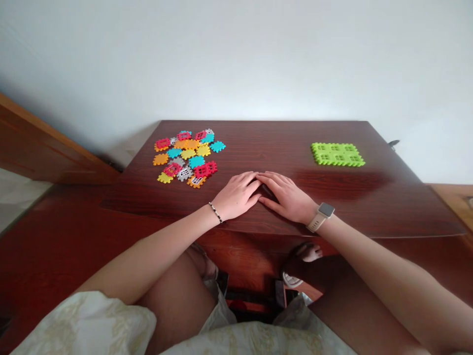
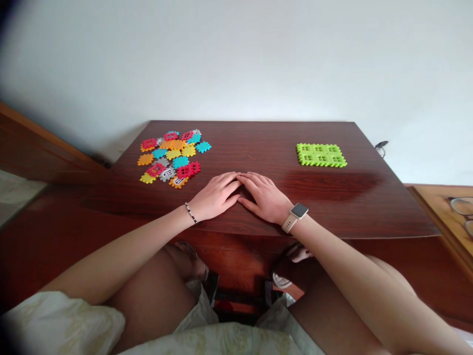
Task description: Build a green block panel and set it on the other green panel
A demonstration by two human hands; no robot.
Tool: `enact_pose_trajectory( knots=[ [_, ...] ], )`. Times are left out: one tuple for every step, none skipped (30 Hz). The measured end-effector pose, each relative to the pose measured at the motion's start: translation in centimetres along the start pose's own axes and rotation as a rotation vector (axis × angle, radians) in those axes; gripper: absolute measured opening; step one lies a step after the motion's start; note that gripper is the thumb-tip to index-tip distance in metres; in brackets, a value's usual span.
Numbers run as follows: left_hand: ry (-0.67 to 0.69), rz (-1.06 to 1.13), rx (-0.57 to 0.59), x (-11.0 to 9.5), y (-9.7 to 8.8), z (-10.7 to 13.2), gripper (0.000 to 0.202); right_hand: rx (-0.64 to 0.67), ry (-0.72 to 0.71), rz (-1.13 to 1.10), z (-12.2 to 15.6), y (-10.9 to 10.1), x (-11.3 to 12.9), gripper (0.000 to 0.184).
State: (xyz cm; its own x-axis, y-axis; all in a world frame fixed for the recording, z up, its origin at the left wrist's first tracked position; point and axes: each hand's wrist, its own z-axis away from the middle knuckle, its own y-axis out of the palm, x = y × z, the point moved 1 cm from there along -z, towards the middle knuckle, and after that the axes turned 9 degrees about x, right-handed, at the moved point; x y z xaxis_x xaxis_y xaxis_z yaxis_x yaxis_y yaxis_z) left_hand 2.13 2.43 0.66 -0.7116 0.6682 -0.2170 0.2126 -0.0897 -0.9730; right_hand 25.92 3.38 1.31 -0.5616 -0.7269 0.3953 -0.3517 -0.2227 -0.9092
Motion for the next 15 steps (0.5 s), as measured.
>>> enact_pose_trajectory(
  knots=[
    [-0.009, -0.001, -0.003, -0.18, -0.09, -0.12, 0.04, -0.003, 0.0, -0.002, 0.02, 0.0, -0.03, 0.067],
    [-0.02, -0.002, -0.007, -0.35, -0.17, -0.24, 0.039, -0.004, 0.001, -0.002, 0.03, 0.01, -0.09, 0.067],
    [-0.03, -0.003, -0.012, -0.49, -0.21, -0.34, 0.037, -0.005, 0.0, 0.0, 0.04, 0.03, -0.15, 0.066],
    [-0.037, -0.004, -0.016, -0.59, -0.24, -0.43, 0.036, -0.004, -0.002, 0.002, 0.04, 0.06, -0.23, 0.066],
    [-0.041, -0.003, -0.018, -0.64, -0.24, -0.48, 0.036, -0.004, -0.004, 0.005, 0.04, 0.1, -0.3, 0.066],
    [-0.043, 0.0, -0.02, -0.66, -0.22, -0.5, 0.035, -0.004, -0.006, 0.008, 0.02, 0.13, -0.36, 0.066],
    [-0.043, 0.004, -0.022, -0.64, -0.19, -0.5, 0.035, -0.002, -0.008, 0.01, 0.0, 0.17, -0.41, 0.066],
    [-0.044, 0.008, -0.023, -0.59, -0.15, -0.47, 0.036, -0.001, -0.008, 0.011, -0.02, 0.2, -0.45, 0.066],
    [-0.044, 0.011, -0.024, -0.53, -0.1, -0.43, 0.036, 0.001, -0.008, 0.011, -0.05, 0.23, -0.47, 0.066],
    [-0.045, 0.012, -0.026, -0.46, -0.06, -0.4, 0.036, 0.001, -0.008, 0.011, -0.07, 0.27, -0.48, 0.066],
    [-0.046, 0.012, -0.027, -0.4, -0.02, -0.36, 0.037, 0.002, -0.008, 0.012, -0.09, 0.3, -0.48, 0.066],
    [-0.046, 0.01, -0.029, -0.35, 0.01, -0.33, 0.037, 0.001, -0.009, 0.014, -0.11, 0.33, -0.48, 0.066],
    [-0.044, 0.008, -0.03, -0.31, 0.02, -0.32, 0.038, -0.001, -0.011, 0.017, -0.13, 0.36, -0.48, 0.066],
    [-0.042, 0.007, -0.032, -0.29, 0.01, -0.31, 0.038, -0.004, -0.013, 0.021, -0.15, 0.39, -0.47, 0.066],
    [-0.04, 0.005, -0.034, -0.28, -0.02, -0.3, 0.038, -0.006, -0.014, 0.024, -0.17, 0.42, -0.47, 0.066]
  ],
)
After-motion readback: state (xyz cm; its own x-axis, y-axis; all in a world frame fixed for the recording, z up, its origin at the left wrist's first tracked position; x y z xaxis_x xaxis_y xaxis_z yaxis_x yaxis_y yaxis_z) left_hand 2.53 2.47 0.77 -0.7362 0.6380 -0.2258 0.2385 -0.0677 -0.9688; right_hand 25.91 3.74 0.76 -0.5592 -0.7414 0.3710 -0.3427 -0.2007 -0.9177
